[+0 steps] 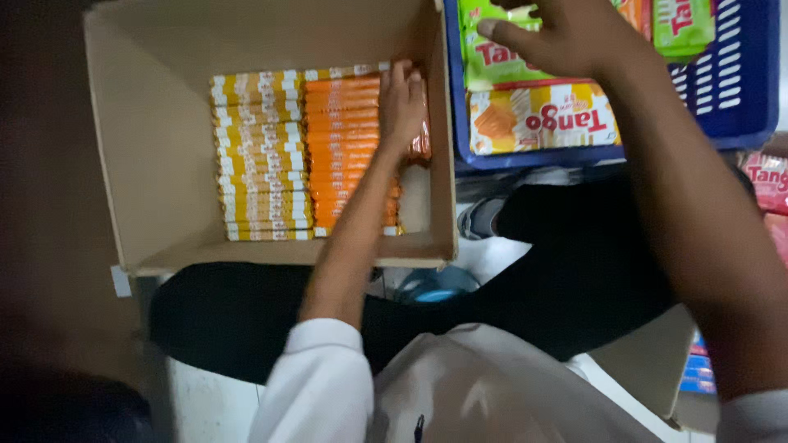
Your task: The person transfers packets of Tango snacks from a cardboard box into a blue plastic basket. They pick up stacks of orange, green, and brown packets and place them into the basket, arranging them in rows.
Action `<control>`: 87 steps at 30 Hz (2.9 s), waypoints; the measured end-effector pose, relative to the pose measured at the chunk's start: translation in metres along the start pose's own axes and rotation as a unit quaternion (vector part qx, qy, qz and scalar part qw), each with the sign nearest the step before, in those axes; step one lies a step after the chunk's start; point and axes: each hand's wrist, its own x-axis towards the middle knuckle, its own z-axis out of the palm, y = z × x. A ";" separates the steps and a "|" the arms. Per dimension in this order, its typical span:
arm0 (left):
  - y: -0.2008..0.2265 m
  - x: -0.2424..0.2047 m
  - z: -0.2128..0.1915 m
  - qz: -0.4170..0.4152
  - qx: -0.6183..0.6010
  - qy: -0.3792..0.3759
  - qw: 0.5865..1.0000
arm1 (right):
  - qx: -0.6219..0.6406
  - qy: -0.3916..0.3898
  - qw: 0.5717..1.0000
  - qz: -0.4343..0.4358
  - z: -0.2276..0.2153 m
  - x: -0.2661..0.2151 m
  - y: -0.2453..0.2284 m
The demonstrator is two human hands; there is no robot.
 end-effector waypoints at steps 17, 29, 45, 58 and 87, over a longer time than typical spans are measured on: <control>-0.156 -0.058 0.026 0.241 0.489 -0.276 0.791 | 0.074 -0.085 0.992 -0.051 -0.015 0.015 -0.080; -0.136 -0.072 0.024 -0.049 0.419 -0.337 0.842 | 0.122 -0.054 0.988 -0.072 -0.011 0.008 -0.058; 0.030 0.049 -0.062 0.115 0.349 -0.418 0.831 | 0.210 0.008 0.977 -0.046 -0.004 0.014 -0.047; 0.259 -0.009 -0.103 0.358 0.323 -0.347 0.805 | 0.855 -0.228 0.418 0.206 0.011 0.036 -0.066; 0.095 0.033 0.065 0.195 0.334 -0.108 0.916 | 0.321 -0.182 0.888 0.274 -0.076 0.188 0.194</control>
